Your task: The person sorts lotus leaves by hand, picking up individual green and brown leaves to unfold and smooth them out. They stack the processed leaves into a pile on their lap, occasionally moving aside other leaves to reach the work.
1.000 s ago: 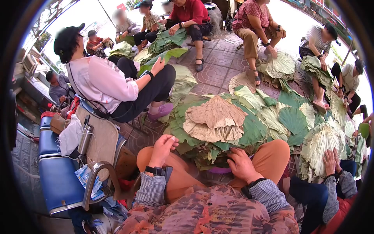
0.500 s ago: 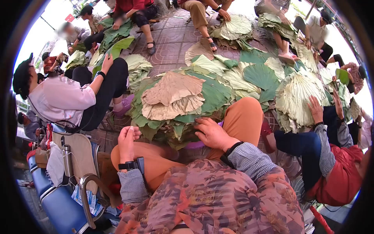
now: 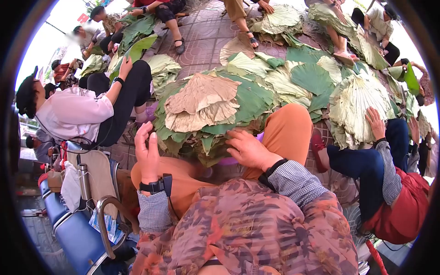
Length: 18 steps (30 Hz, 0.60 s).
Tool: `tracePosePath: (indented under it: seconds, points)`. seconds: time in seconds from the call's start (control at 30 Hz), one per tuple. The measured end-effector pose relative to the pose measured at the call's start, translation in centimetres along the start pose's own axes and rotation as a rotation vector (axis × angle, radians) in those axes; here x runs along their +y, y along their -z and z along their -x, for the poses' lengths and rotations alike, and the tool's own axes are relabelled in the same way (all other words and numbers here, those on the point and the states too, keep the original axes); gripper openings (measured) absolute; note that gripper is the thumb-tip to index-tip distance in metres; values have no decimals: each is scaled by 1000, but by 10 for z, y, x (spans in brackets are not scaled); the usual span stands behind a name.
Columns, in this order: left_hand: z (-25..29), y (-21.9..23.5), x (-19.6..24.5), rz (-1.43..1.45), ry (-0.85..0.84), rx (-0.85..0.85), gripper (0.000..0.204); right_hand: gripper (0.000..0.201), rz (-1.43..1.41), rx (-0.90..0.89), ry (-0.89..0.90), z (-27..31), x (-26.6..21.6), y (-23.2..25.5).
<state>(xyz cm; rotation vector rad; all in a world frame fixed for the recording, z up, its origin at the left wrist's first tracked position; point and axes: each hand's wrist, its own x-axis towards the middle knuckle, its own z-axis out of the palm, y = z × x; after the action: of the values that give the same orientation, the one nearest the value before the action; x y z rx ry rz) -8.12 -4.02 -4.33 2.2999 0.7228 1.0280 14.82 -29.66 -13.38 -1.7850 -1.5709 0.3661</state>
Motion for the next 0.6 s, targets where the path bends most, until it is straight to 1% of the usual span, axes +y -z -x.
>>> tracePosePath:
  seconds: [0.03, 0.13, 0.23, 0.33, 0.37, 0.47, 0.57, 0.6]
  points:
    - [-10, -5, 23, -58, -80, -68, 33, 31, 2, -2, 3, 0, 0, 0]
    - [-23, -31, 34, -107, -265, -244, 49, 30, -8, -5, 2, 1, -2, 3]
    - [-32, -54, 56, -171, -310, -377, 65, 30, -12, 1, 14, 4, -1, 3]
    - [-35, -72, 58, -327, -304, -457, 76, 30, -18, 12, 15, 8, 0, 5]
    - [-36, -77, 55, -323, -310, -460, 76, 29, -22, 16, 14, 9, 1, 5]
    - [-42, -88, 41, -254, -252, -546, 73, 29, -27, 25, 23, 10, 3, 4]
    - [-40, -88, 45, -332, -294, -581, 68, 28, -33, 7, 19, 10, 4, 4]
    - [-40, -89, 44, -320, -272, -582, 65, 28, -31, 4, 21, 10, 4, 4]
